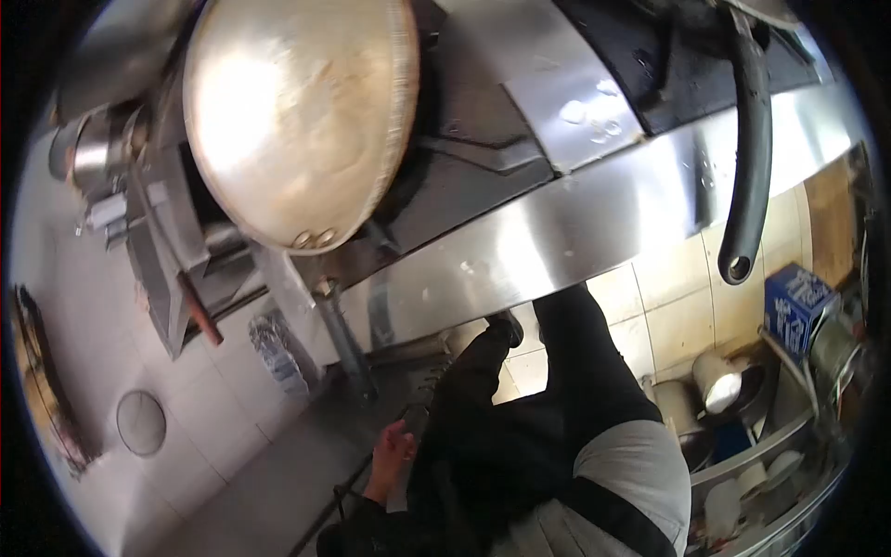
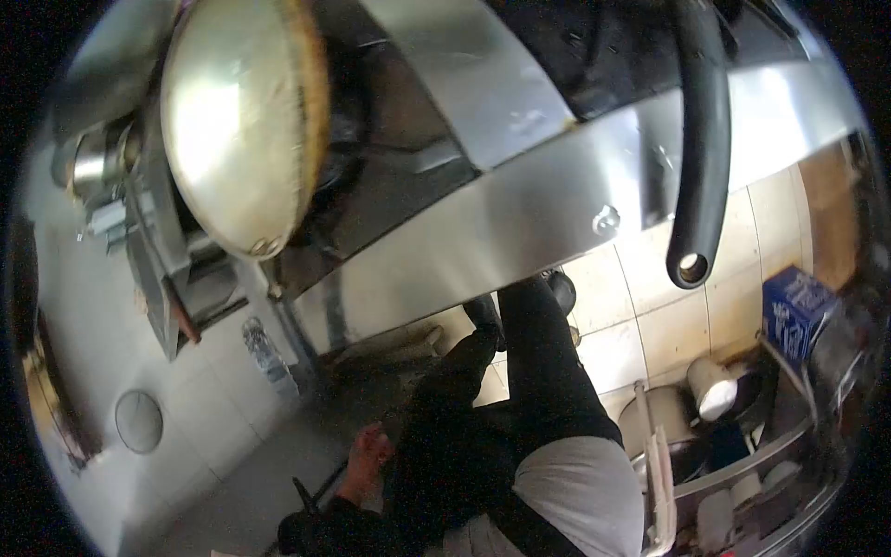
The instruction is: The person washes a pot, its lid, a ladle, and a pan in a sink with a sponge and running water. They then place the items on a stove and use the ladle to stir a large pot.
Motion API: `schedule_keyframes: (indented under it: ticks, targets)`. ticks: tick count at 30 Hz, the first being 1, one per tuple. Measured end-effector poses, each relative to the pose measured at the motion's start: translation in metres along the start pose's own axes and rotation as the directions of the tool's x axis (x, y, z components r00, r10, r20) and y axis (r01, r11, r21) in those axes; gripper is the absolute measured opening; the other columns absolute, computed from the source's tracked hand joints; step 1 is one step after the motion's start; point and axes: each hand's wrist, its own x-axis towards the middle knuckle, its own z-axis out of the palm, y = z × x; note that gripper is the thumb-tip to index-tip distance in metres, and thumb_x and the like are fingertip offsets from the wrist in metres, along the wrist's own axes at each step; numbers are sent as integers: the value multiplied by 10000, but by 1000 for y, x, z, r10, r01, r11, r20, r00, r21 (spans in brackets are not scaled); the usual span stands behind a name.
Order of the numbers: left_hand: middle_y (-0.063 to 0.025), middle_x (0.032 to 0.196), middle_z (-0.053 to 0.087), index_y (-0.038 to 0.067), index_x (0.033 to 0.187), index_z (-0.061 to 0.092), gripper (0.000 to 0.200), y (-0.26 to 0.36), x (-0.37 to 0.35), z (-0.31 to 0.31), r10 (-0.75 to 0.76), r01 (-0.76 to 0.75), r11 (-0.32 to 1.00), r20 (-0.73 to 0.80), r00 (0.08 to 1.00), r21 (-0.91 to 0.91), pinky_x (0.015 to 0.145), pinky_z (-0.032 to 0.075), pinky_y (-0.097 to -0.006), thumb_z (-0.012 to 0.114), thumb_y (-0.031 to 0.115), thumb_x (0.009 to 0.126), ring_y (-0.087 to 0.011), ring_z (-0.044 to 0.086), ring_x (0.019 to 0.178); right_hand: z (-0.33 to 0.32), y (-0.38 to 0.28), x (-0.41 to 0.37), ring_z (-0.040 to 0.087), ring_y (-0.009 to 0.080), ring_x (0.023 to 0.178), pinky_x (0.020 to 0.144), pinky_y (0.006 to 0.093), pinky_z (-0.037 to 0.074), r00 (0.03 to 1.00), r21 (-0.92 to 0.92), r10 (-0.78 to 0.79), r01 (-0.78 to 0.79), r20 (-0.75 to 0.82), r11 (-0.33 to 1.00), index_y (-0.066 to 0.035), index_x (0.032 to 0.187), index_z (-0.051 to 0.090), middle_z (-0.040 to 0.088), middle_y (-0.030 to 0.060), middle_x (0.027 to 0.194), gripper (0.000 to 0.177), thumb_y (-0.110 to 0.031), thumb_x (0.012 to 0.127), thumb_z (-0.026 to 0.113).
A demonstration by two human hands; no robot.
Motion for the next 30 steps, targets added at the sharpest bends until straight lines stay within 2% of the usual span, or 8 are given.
schedule_keyframes:
  ticks: [7, 12, 18, 22, 23, 25, 26, 30]
  targets:
    - [-38, 894, 617, 60, 1322, 489, 504, 7, 4, -25, 201, -209, 921, -58, 978, -328, 646, 482, -274, 731, 161, 892, -106, 573, 747, -20, -28, -133, 634, 429, 999, 844, 465, 509, 864, 165, 48, 41, -501, 985, -6, 1111, 657, 617, 278, 1186, 514, -460, 874, 620]
    - [-25, 907, 550, 70, 1275, 521, 515, 52, 11, -33, 333, -442, 855, -364, 869, -273, 710, 495, -300, 783, 202, 851, -128, 574, 827, -55, 25, -325, 613, 443, 1041, 900, 479, 494, 923, -133, 331, -359, -197, 924, 16, 1129, 584, 646, 267, 1085, 610, -410, 755, 810]
    - [-126, 1045, 555, 38, 1239, 546, 589, 100, 60, -75, 593, -732, 673, -669, 448, 107, 789, 487, -342, 814, 310, 790, -235, 560, 891, -146, -56, -427, 617, 279, 829, 761, 412, 512, 713, 197, 633, -603, -300, 773, 21, 1151, 553, 642, 147, 851, 503, -280, 803, 754]
    - [-128, 1072, 532, 49, 1256, 538, 587, 173, 29, -127, 624, -790, 611, -640, 448, 42, 784, 488, -347, 796, 317, 802, -239, 556, 883, -174, -121, -447, 580, 282, 595, 593, 433, 492, 698, 303, 576, -490, -425, 817, 33, 1162, 533, 621, 116, 736, 473, -242, 834, 733]
    - [-128, 1065, 528, 53, 1257, 537, 579, 190, 25, -144, 698, -821, 556, -609, 377, 129, 779, 488, -347, 792, 311, 806, -241, 552, 865, -157, -12, -446, 562, 286, 542, 537, 442, 467, 706, -344, -48, -283, -706, 895, 11, 1138, 535, 620, 121, 710, 427, -227, 838, 725]
    - [-124, 1079, 532, 57, 1254, 537, 562, 221, 21, -182, 748, -842, 515, -563, 350, 161, 789, 490, -344, 785, 303, 813, -241, 558, 876, -155, -72, -455, 597, 291, 620, 583, 444, 477, 489, 169, 529, -604, -693, 779, -20, 1108, 543, 627, 144, 737, 380, -212, 833, 724]
    - [-119, 1092, 536, 61, 1252, 538, 546, 233, 20, -200, 797, -859, 470, -515, 314, 203, 798, 492, -342, 778, 294, 820, -240, 564, 886, -147, -88, -453, 563, 254, 613, 603, 404, 470, 394, 116, 434, -617, -810, 778, -43, 1064, 534, 559, 108, 675, 328, -165, 828, 726]
    - [-108, 1130, 556, 68, 1219, 564, 486, 281, 26, -262, 902, -958, 240, -401, 160, 158, 845, 498, -354, 764, 280, 830, -253, 586, 964, -145, -313, -416, 487, 152, 788, 690, 298, 442, 517, 52, 0, 87, -856, 995, -33, 990, 503, 486, 57, 851, 116, -64, 946, 605]
